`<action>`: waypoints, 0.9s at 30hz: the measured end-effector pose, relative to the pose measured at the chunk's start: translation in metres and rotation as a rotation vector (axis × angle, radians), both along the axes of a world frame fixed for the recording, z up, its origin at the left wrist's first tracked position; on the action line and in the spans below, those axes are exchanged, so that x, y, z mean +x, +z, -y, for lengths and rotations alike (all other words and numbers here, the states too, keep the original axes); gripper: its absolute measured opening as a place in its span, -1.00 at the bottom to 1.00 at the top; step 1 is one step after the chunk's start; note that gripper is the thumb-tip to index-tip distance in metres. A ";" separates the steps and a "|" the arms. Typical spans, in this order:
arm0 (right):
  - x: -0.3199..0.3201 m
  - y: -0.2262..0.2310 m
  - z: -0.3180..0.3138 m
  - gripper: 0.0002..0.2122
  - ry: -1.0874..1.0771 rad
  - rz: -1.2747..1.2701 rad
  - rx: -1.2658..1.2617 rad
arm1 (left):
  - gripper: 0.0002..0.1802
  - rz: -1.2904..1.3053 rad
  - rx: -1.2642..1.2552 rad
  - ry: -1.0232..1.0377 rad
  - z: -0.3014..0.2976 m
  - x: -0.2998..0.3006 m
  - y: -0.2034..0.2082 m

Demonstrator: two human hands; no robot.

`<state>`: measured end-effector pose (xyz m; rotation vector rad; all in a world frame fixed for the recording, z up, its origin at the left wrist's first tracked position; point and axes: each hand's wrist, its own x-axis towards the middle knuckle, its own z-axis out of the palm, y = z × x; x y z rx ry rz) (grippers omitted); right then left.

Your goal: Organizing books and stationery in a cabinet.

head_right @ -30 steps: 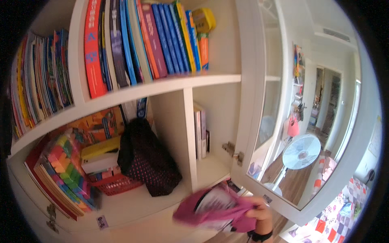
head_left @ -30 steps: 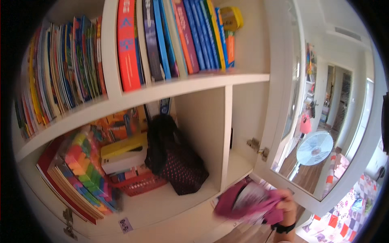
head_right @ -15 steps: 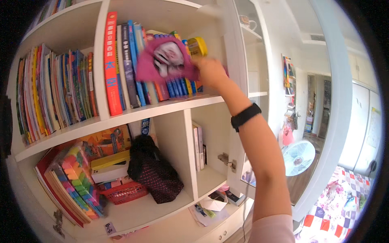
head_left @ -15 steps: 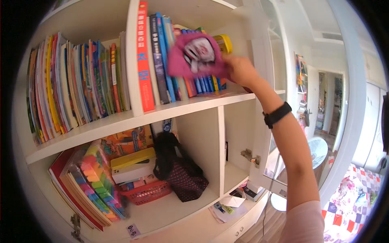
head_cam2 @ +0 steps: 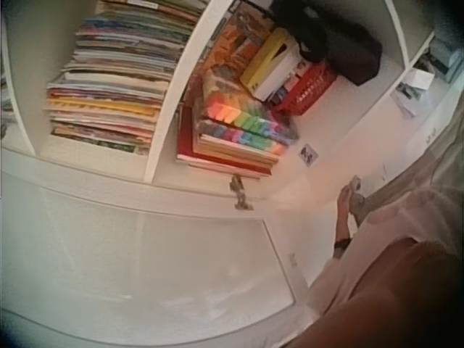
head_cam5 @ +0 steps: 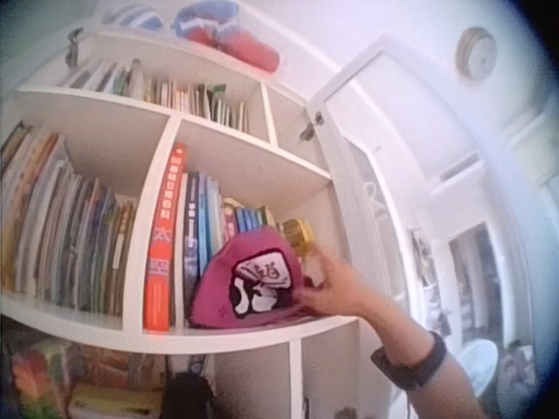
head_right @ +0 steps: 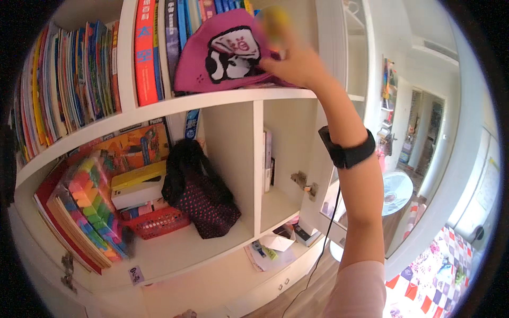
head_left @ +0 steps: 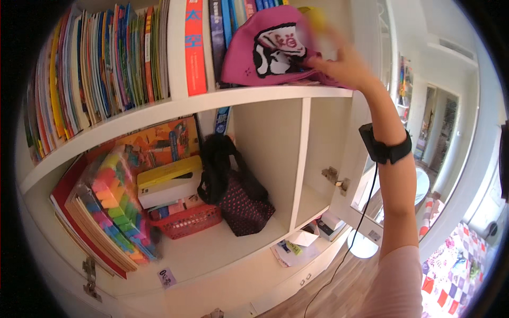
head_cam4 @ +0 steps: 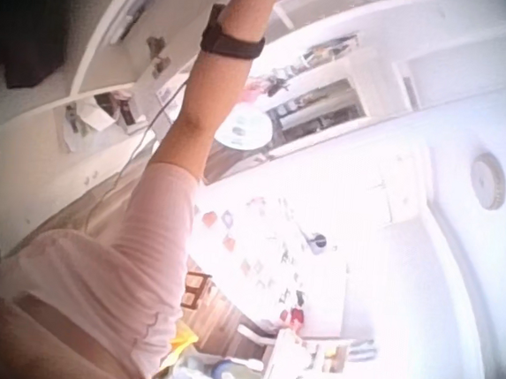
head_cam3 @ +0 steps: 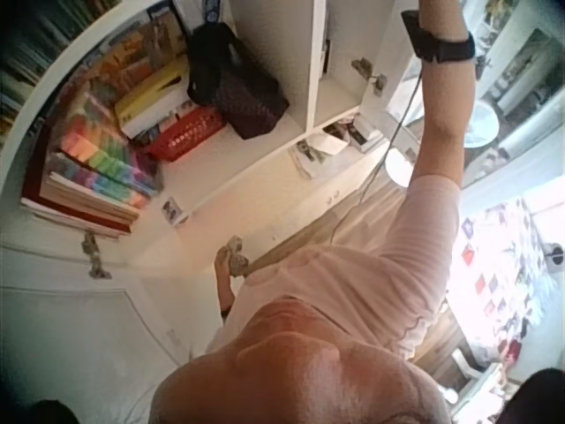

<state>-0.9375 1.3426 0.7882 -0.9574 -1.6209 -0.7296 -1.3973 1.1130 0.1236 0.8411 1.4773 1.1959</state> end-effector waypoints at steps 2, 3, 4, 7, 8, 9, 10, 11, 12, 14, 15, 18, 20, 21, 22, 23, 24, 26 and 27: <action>-0.021 -0.010 0.042 -0.66 0.118 0.029 0.502 | -0.66 0.008 0.013 -0.012 -0.012 0.015 0.022; -0.036 -0.029 0.064 -0.73 0.266 -0.003 0.595 | -0.65 0.015 0.021 -0.012 -0.019 0.023 0.034; -0.052 -0.071 0.082 -0.78 0.338 -0.072 0.523 | -0.64 0.020 0.032 -0.015 -0.022 0.030 0.045; -0.077 -0.149 0.137 -0.83 0.346 0.547 0.318 | -0.63 0.032 0.098 -0.048 -0.010 0.036 0.080; -0.075 -0.168 0.138 -0.86 0.335 0.421 0.162 | -0.62 0.038 0.137 -0.088 -0.010 0.031 0.077; -0.072 -0.182 0.137 -0.88 0.324 0.294 0.007 | -0.62 0.023 0.117 -0.063 -0.011 0.023 0.068; -0.070 -0.187 0.126 -0.85 0.396 -0.241 0.125 | -0.62 0.044 0.153 -0.080 -0.033 0.033 0.070; -0.061 -0.152 0.115 -0.74 0.354 -0.379 0.205 | -0.62 0.056 0.185 -0.106 -0.054 0.046 0.075; -0.049 -0.113 0.105 -0.61 0.250 -0.182 0.267 | -0.62 0.056 0.196 -0.125 -0.061 0.051 0.079; -0.032 -0.053 0.068 -0.28 0.084 -0.020 0.253 | -0.62 0.042 0.201 -0.154 -0.069 0.053 0.084; -0.016 -0.027 0.041 -0.17 -0.007 0.073 0.199 | -0.61 0.036 0.200 -0.172 -0.072 0.056 0.085; 0.013 0.007 -0.025 -0.28 0.187 0.138 -0.349 | -0.61 0.010 0.166 -0.216 -0.070 0.050 0.081; 0.007 0.008 -0.042 -0.39 0.160 0.151 -0.420 | -0.61 -0.004 0.138 -0.229 -0.064 0.044 0.075; 0.002 0.006 -0.046 -0.51 0.077 0.134 -0.276 | -0.61 -0.007 0.120 -0.236 -0.059 0.042 0.072; 0.000 0.005 -0.045 -0.63 -0.009 0.122 -0.128 | -0.61 -0.008 0.107 -0.243 -0.056 0.042 0.068; 0.004 0.003 -0.040 -0.63 -0.020 0.117 -0.134 | -0.61 -0.007 0.093 -0.255 -0.054 0.043 0.064; 0.010 0.002 -0.030 -0.71 -0.096 0.022 0.258 | -0.61 -0.004 0.077 -0.271 -0.052 0.046 0.060; 0.017 -0.001 0.003 -0.83 -0.133 -0.180 0.839 | -0.61 -0.003 0.049 -0.299 -0.053 0.047 0.053; 0.021 -0.008 0.027 -0.87 -0.086 -0.292 1.022 | -0.61 -0.005 0.033 -0.304 -0.050 0.047 0.050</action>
